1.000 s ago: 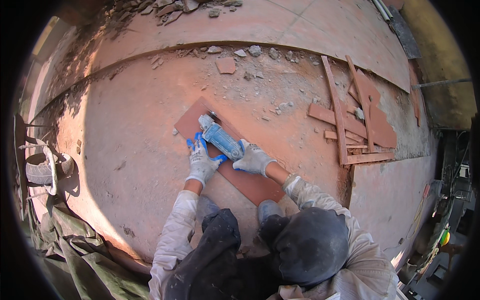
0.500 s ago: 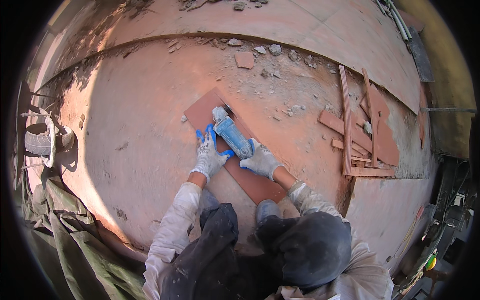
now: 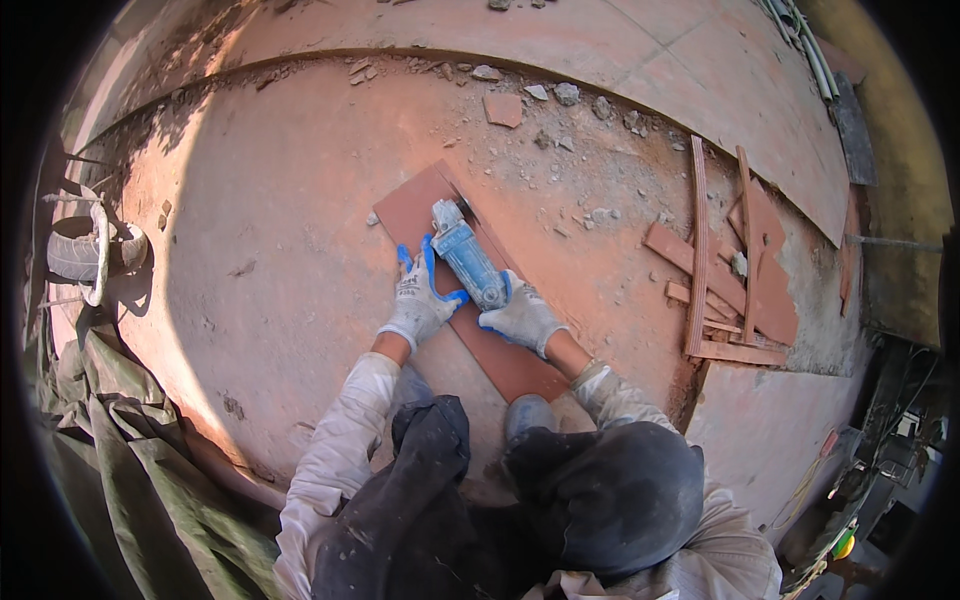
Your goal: The person uses an angle grinder to cut a red rectangular tile on the floor. They hold the tile with one hand and guide the grinder along its length, then lift the tile to inspect the cut and place it back down to continue cutting.
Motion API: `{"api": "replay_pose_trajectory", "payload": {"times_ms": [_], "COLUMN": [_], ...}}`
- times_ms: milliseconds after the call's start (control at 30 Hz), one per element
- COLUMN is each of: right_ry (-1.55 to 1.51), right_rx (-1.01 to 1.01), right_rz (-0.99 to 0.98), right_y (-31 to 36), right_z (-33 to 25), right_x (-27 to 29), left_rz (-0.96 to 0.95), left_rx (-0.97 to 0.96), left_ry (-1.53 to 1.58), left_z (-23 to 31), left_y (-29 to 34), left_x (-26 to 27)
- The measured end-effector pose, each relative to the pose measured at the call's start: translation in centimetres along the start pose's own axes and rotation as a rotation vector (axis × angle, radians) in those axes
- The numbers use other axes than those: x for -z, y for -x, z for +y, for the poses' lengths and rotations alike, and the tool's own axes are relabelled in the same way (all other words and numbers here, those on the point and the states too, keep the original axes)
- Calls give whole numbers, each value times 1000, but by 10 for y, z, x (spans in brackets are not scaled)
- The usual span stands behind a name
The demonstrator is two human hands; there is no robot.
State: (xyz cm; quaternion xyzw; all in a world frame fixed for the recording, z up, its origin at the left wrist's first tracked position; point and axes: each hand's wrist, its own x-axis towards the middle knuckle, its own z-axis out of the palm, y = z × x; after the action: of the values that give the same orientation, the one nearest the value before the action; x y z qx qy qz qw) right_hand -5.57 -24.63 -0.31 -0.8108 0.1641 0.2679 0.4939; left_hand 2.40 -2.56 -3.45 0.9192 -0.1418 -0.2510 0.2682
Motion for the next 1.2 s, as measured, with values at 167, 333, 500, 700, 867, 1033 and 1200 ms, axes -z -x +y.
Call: {"api": "replay_pose_trajectory", "payload": {"times_ms": [167,333,500,700,867,1033,1200], "right_ry": [-22,-4,-41,15,-19,-22,-28], "right_rx": [-24,4,-45,-47,-51,-52,-39], "right_rz": [-31,-15,-45,-20,-28,-18,-16], "right_y": [3,13,18,18,26,34,38], "right_z": [0,2,6,11,12,11,15], "right_x": [1,4,4,1,1,3,3], "left_rz": [-22,-22,9,34,17,0,-3], "left_rx": [6,-7,-32,-59,-68,-40,-49], "left_ry": [-17,-27,-33,-12,-2,32,54], "left_z": [4,5,3,4,5,9,12], "left_y": [3,7,13,17,23,27,31], "left_x": [4,0,-5,-5,-7,-10,-9]}}
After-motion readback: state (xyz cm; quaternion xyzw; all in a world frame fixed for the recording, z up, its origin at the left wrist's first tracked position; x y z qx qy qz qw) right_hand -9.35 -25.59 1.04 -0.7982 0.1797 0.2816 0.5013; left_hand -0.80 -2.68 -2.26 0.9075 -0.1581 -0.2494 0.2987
